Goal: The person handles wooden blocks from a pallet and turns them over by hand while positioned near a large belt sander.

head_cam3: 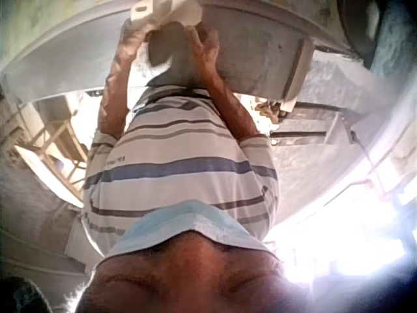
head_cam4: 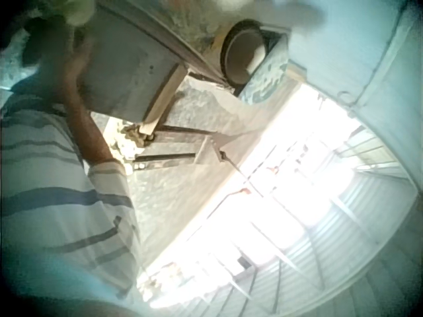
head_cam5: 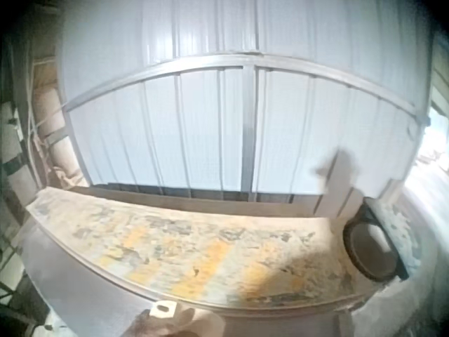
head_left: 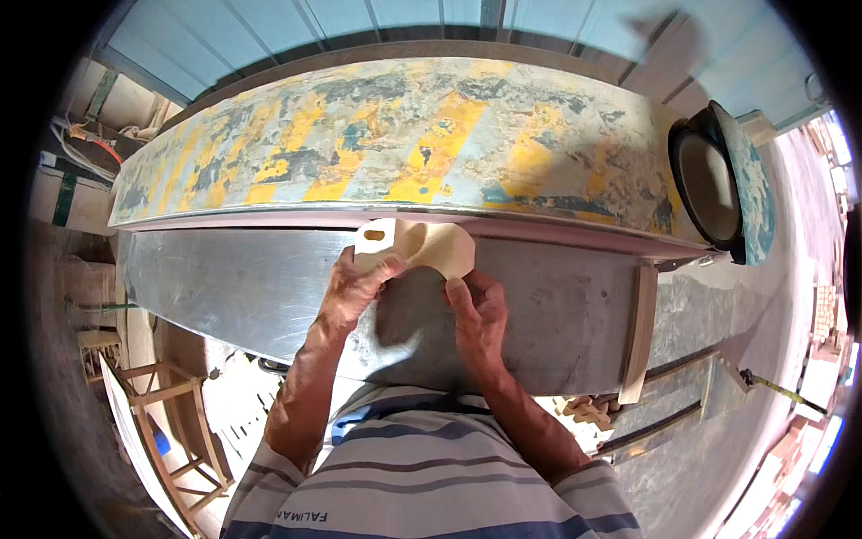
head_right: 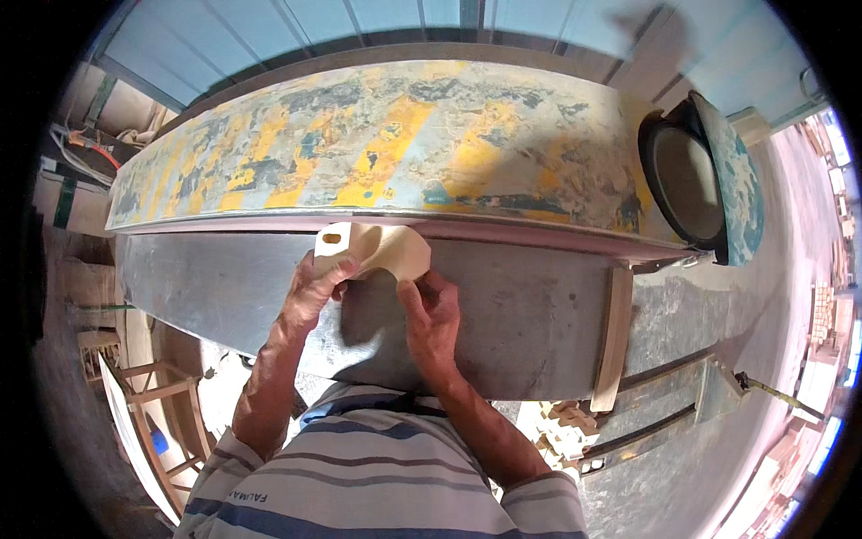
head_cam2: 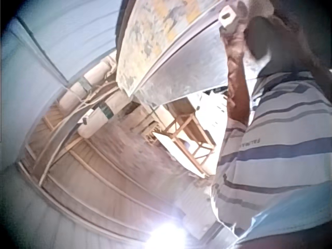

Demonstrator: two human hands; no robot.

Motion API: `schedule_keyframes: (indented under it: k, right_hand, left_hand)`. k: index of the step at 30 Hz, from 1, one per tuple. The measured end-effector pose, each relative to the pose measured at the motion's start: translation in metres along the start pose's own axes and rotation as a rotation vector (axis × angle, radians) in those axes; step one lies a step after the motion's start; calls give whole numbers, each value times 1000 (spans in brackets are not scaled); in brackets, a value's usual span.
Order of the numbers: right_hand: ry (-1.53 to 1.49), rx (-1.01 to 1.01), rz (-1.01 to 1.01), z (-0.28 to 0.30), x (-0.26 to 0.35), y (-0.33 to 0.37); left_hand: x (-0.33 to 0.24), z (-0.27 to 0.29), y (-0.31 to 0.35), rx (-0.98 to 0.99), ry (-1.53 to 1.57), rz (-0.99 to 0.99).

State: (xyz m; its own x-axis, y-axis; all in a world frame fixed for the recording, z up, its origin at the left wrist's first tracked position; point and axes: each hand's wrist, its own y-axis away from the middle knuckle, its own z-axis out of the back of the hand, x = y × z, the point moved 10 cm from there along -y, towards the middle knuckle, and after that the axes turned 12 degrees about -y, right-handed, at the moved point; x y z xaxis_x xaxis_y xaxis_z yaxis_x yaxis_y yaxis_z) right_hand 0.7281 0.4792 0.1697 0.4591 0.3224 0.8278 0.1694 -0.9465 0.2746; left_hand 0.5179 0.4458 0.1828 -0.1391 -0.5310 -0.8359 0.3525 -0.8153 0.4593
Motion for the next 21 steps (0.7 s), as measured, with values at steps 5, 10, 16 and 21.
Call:
schedule_keyframes:
  k: [5, 10, 16, 21]
  right_hand:
    - [48, 139, -109, -23, -21, -9]
    - [-69, 170, -190, -69, -42, -1]
    - [-43, 556, -90, -69, -4, 41]
    - [179, 620, 65, -47, 14, 52]
  left_hand:
    - [12, 26, -9, -38, -41, 24]
    - [15, 75, 13, -32, -47, -11]
    - [-38, 54, 91, -131, 222, -354]
    - [-38, 41, 106, -193, 32, -400]
